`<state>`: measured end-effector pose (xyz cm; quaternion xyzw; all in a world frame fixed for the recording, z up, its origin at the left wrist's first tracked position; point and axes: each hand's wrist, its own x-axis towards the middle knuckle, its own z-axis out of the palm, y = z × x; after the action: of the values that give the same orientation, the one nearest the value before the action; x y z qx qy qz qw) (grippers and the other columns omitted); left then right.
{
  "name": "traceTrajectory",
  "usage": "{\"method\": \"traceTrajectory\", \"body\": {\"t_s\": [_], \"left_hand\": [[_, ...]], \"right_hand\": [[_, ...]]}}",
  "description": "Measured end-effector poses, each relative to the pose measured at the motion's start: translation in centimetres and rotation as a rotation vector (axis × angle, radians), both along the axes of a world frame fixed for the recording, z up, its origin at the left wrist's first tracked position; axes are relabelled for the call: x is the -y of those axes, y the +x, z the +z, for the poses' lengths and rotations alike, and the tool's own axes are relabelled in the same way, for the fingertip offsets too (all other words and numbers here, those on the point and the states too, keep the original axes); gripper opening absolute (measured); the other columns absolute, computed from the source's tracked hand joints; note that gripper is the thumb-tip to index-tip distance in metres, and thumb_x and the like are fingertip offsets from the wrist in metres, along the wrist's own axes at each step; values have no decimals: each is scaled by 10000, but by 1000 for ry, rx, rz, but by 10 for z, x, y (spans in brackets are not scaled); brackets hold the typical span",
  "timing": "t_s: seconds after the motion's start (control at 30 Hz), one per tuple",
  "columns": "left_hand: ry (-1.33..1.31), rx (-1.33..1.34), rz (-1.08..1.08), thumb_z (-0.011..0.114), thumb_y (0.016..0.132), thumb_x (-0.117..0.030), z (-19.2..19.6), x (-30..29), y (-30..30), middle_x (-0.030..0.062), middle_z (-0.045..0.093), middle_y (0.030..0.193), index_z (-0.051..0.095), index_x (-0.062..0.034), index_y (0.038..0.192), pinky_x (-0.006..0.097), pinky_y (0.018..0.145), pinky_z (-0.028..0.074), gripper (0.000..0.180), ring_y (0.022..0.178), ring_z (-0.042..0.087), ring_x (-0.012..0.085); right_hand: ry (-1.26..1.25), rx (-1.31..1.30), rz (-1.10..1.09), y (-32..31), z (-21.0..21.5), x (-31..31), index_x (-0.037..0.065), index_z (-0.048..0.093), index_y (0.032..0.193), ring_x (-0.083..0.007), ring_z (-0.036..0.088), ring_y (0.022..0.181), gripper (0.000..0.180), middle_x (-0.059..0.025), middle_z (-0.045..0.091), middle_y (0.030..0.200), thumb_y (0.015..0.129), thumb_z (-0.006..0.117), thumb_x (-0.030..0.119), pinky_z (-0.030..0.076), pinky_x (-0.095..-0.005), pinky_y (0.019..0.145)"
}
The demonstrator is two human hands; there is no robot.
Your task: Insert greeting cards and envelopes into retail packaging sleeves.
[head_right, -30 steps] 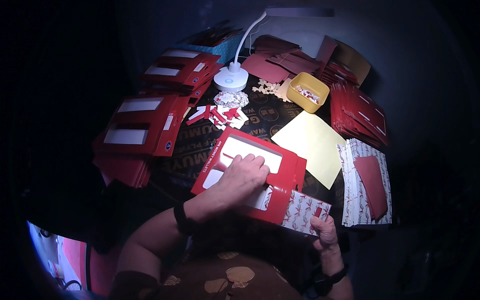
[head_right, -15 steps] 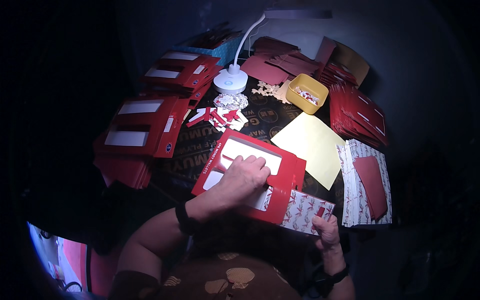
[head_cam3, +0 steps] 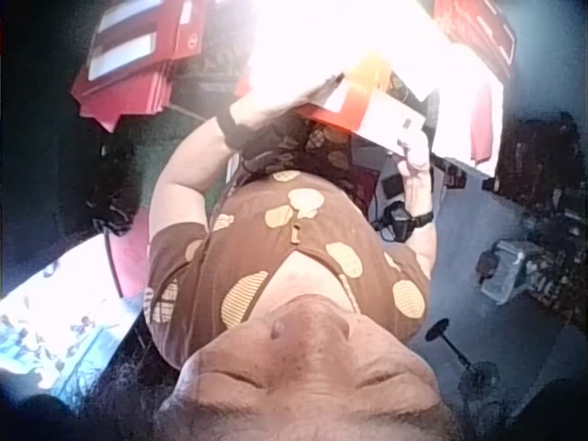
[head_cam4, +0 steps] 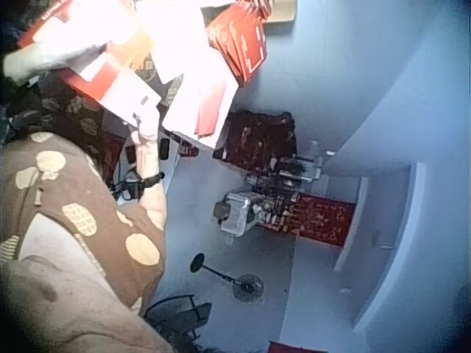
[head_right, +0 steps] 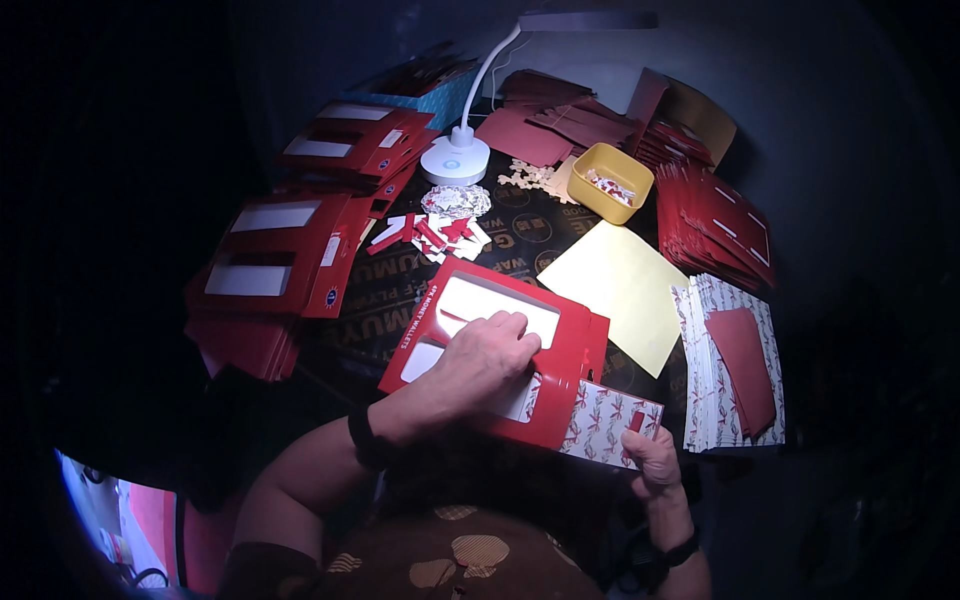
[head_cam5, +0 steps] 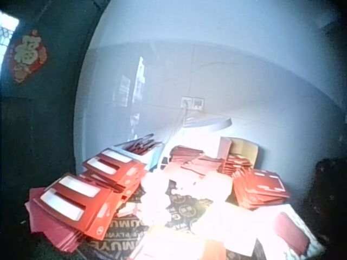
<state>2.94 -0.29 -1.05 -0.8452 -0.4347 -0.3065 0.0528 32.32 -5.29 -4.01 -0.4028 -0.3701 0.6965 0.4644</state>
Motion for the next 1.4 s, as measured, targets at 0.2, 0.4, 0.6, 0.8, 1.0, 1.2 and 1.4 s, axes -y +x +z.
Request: {"method": "traceTrajectory", "body": {"t_s": [0.2, 0.4, 0.6, 0.8, 1.0, 1.2, 1.4], "left_hand": [[-56, 26, -61, 619, 765, -65, 2, -3, -3, 110, 550, 864, 605, -27, 875, 376, 731, 518, 117, 879, 597, 270], [-120, 39, -110, 636, 776, -87, 6, -2, -9, 123, 549, 898, 613, -21, 880, 383, 742, 521, 125, 900, 596, 280], [-149, 41, -109, 641, 781, -101, 6, -3, -8, 122, 553, 906, 617, -25, 878, 385, 742, 521, 125, 910, 597, 281], [-144, 43, -100, 648, 780, -110, 1, -4, -8, 115, 557, 905, 625, -31, 883, 378, 748, 523, 132, 911, 598, 274], [-128, 41, -103, 637, 789, -103, 2, -3, -8, 112, 556, 901, 628, -35, 888, 372, 756, 526, 121, 916, 596, 269], [-134, 49, -106, 633, 795, -102, 2, -2, -9, 111, 556, 906, 629, -36, 886, 371, 759, 526, 112, 922, 593, 269], [-150, 55, -105, 633, 794, -100, 5, -1, -9, 111, 556, 907, 631, -34, 898, 373, 760, 525, 124, 923, 591, 269]], "right_hand": [[-37, 48, -4, 3, 14, 5, -30, 613, 1095, -179, 682, 661, 223, -132, 701, 949, 881, 617, 34, 551, -279, 495], [-77, -11, -5, 7, 5, 5, -44, 593, 1132, -183, 687, 685, 260, -148, 699, 975, 885, 604, 35, 536, -256, 498], [-64, -121, -28, 5, -4, 10, -80, 536, 1219, -249, 729, 833, 354, -203, 684, 1084, 877, 570, 3, 582, -250, 525], [-75, -72, -48, 1, -3, 11, -55, 556, 1209, -188, 702, 734, 323, -156, 696, 1023, 896, 564, 25, 543, -244, 513], [-46, -71, -91, -1, -5, 16, -62, 546, 1232, -200, 715, 779, 348, -164, 687, 1077, 893, 558, 16, 552, -241, 524], [-59, -117, -175, -9, -9, 17, -56, 556, 1228, -229, 716, 862, 348, -167, 684, 1101, 884, 550, -6, 583, -274, 612], [-30, -209, -88, 1, -19, 16, -57, 554, 1232, -266, 698, 973, 356, -179, 673, 1131, 878, 542, -24, 593, -353, 797]]}}
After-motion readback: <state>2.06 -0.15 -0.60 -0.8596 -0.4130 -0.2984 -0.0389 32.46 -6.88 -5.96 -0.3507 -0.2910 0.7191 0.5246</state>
